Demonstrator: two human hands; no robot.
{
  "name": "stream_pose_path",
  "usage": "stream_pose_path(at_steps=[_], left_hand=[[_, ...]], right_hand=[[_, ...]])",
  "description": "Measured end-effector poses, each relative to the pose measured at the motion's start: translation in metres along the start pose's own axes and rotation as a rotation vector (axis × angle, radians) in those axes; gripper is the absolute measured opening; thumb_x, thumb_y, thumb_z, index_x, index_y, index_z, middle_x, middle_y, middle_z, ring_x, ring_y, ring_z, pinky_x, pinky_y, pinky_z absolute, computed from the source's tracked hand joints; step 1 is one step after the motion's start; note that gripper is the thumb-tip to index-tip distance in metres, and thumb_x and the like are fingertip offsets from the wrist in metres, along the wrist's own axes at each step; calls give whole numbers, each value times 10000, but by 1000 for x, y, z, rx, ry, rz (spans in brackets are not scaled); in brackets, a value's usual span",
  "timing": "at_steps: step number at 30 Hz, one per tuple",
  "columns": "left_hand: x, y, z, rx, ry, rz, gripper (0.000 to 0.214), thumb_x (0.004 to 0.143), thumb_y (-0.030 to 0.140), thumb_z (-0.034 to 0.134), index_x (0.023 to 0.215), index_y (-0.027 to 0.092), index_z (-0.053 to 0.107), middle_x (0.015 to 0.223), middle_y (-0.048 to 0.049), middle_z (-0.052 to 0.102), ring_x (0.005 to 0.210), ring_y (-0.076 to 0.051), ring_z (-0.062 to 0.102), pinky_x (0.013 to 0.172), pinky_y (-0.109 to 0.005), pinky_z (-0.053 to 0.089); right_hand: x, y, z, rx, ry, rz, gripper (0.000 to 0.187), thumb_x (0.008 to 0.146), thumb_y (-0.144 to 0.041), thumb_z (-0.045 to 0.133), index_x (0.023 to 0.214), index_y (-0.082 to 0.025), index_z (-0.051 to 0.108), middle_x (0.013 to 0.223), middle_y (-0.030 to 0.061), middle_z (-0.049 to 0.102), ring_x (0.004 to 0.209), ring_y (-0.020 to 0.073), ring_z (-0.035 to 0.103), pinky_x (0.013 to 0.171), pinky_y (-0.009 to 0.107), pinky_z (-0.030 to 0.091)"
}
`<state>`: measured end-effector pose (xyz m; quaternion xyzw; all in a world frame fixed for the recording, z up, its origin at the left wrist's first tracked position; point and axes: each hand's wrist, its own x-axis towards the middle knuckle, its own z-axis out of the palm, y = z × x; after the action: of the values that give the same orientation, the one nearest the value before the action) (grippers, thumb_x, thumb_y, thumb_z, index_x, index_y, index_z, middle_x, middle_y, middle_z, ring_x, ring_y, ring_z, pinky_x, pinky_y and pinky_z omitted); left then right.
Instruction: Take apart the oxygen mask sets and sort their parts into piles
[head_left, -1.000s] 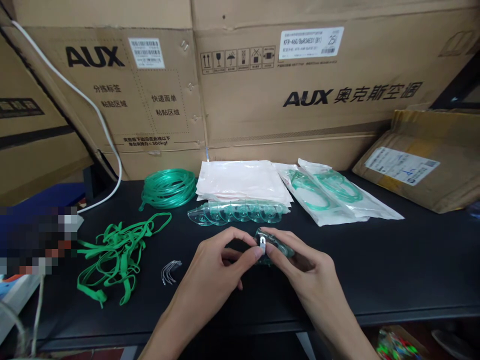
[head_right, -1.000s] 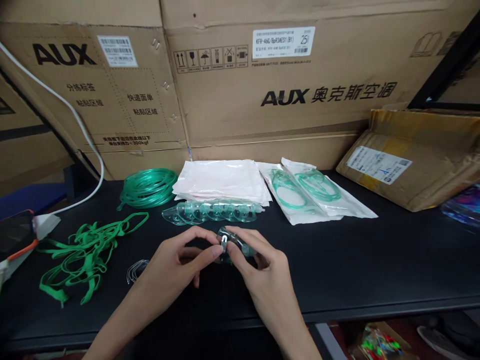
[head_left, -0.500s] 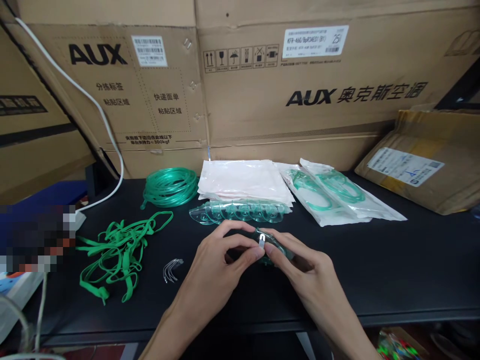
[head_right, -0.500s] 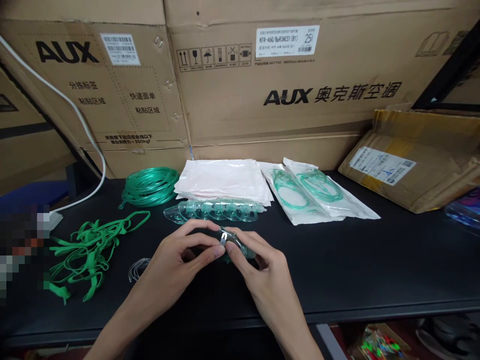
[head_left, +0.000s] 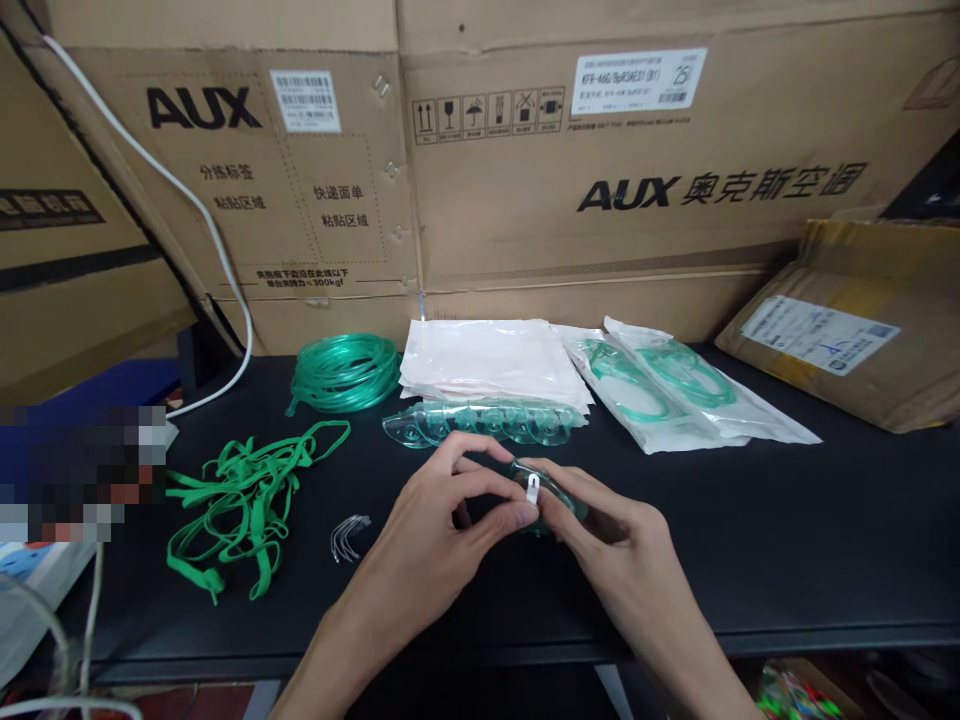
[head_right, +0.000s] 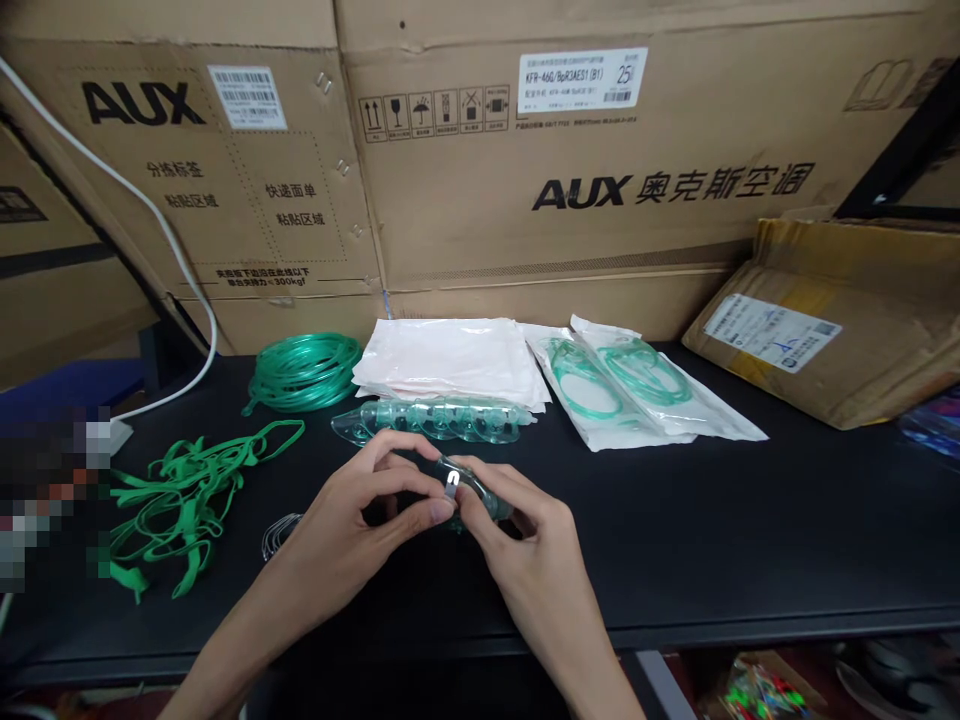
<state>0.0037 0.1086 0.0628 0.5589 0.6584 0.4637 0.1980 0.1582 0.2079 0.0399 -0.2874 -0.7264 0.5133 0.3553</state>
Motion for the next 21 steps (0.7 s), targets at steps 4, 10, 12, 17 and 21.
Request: stream_pose_path(at_steps=[4, 10, 12, 17, 21], left_hand=[[-1, -6, -3, 94, 44, 111, 159, 929, 298, 729, 1087, 318, 724, 1280, 17, 616, 954, -147, 640, 776, -257, 513], [-2, -11, -12, 268, -40, 343, 254, 974, 315, 671, 1228, 310, 680, 1259, 8, 720, 1183, -213, 615, 1077, -383, 434], [-2, -12, -15, 331, -64, 341, 340, 939, 360, 714, 1272, 309, 666, 1286, -3, 717, 1196, -235, 620, 1073, -407, 435], [-2, -16, -18, 375, -94, 320, 340, 935, 374, 719, 1268, 324, 671, 1269, 5, 730, 1174, -235, 642, 1034, -402, 437], [-1, -17, -17, 353, -101, 304, 321, 922, 410, 727, 1228, 320, 688, 1208, 13, 756, 1117, -230, 663, 995, -388, 443]], right_hand=[[-1, 1, 0, -79, -46, -4, 326, 917, -401, 670, 1180, -244, 784, 1083, 61, 778, 1022, 269, 703, 787, 322, 579], [0, 1, -3, -100, -48, 66, 326, 893, -469, 699, 1111, -231, 747, 1025, 59, 782, 1003, 273, 721, 790, 321, 580], [-1, -1, -4, -73, -56, 86, 328, 890, -491, 705, 1106, -244, 697, 967, 41, 781, 964, 254, 730, 771, 302, 572], [-5, 0, -11, -168, -162, 26, 323, 871, -488, 734, 1104, -282, 646, 1047, 8, 732, 948, 216, 695, 754, 273, 549], [-9, 7, -18, -232, -214, -20, 373, 882, -403, 734, 1230, -345, 613, 1134, -24, 715, 919, 195, 690, 752, 275, 554]])
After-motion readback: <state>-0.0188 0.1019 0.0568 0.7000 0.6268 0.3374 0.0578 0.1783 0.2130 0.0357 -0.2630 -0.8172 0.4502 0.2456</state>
